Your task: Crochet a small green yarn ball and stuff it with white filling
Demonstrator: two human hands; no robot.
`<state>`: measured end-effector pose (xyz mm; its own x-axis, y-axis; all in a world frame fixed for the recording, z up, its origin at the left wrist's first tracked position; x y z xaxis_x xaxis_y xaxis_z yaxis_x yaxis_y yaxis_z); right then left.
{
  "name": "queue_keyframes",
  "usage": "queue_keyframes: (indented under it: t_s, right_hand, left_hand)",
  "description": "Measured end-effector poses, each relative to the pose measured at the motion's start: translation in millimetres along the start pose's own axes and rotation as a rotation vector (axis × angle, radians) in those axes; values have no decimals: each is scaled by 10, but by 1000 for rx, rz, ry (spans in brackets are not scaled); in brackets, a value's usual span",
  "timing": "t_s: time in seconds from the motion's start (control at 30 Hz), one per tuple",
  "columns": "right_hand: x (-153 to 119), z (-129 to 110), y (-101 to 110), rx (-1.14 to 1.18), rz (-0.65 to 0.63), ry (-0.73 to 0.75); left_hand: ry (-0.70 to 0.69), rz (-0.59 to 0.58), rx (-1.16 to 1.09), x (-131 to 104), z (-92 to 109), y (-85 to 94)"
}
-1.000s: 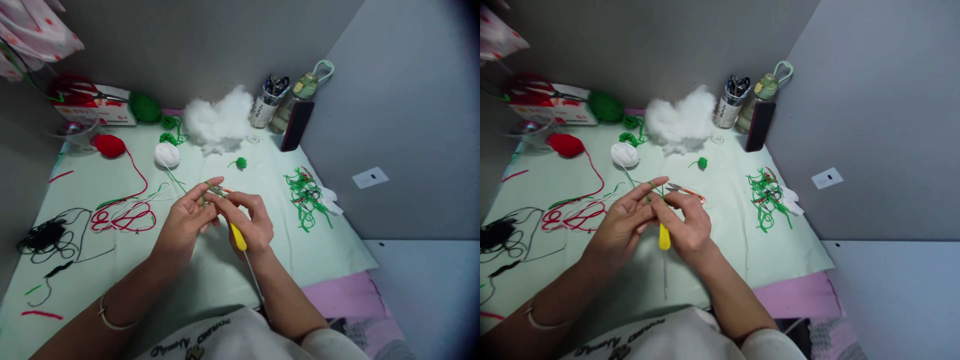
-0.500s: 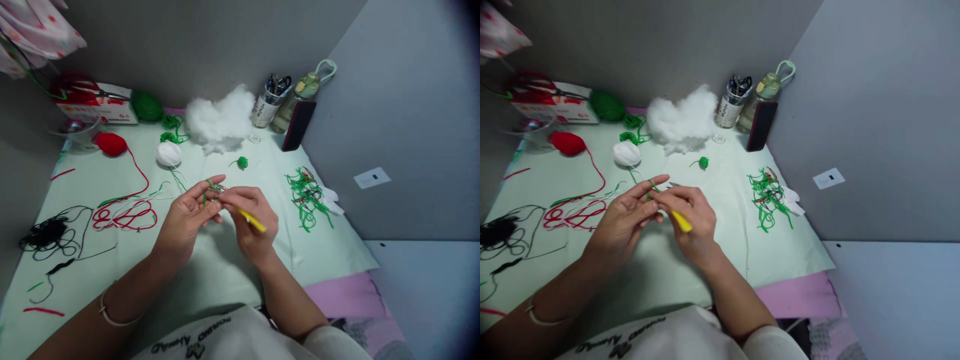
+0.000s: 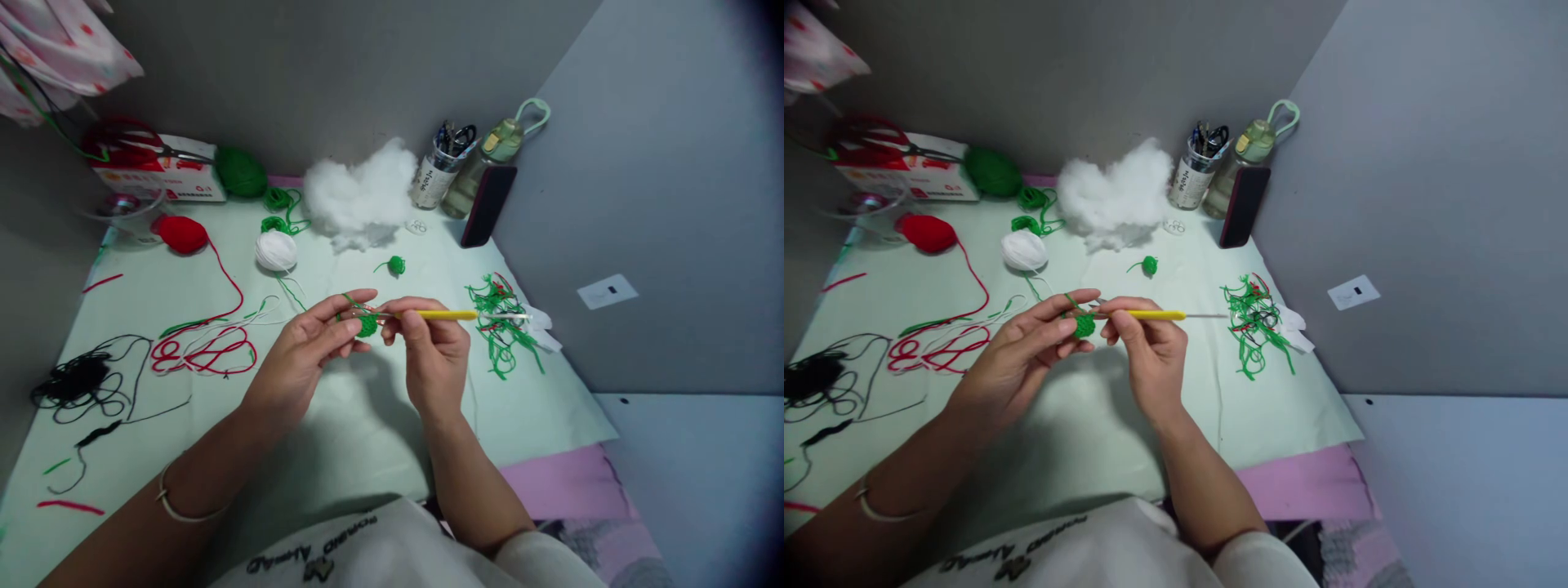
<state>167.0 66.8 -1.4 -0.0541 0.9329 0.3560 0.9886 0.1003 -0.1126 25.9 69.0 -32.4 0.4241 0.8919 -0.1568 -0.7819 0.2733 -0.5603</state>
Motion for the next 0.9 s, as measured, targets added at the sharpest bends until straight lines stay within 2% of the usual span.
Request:
queue_keyframes:
  t_s: [0.1, 0.2, 0.27, 0.4, 0.5, 0.53, 0.6, 0.67, 0.73, 0.8, 0.9]
  right_hand:
    - [12, 37, 11, 86, -5, -40]
    - [6, -14, 8, 23, 4, -17]
    - [-22, -98, -11, -125, 9, 55]
    - [-156, -323, -179, -570, -52, 353]
    - [-240, -387, -265, -802, -66, 488]
    - [-234, -384, -245, -789, -56, 478]
    - [-179, -353, -123, -593, -5, 402]
    - [-99, -252, 1, -301, 37, 272]
    - [-36, -152, 27, -121, 28, 164]
    - [-9, -120, -16, -111, -15, 123]
    - [-44, -172, -73, -230, -33, 177]
  left_hand:
    - [5, 15, -4, -1, 23, 25]
    - [-28, 25, 46, -4, 67, 51]
    - [-64, 40, 106, -11, 88, 64]
    - [-138, 98, 126, -41, 94, 62]
    - [-30, 53, -57, -28, -16, -2]
    - [33, 26, -123, -22, -60, -31]
    - [112, 2, -211, -18, -95, -54]
    - [93, 16, -224, -12, -55, -26]
    - [46, 6, -180, -5, -10, -16]
    - [15, -29, -110, -3, -2, -40]
    - [-38, -21, -29, -9, -5, -53]
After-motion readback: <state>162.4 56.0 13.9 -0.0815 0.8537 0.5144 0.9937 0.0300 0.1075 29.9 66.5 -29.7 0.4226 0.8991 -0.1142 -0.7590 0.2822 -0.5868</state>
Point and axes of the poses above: each hand's wrist, its own x-axis towards the middle knuckle, its own y-axis out of the back of the hand, z = x × y, the point moved 8 cm from there along x, towards the middle knuckle, and after that the axes turned 10 degrees about -z, right-handed, at the moved point
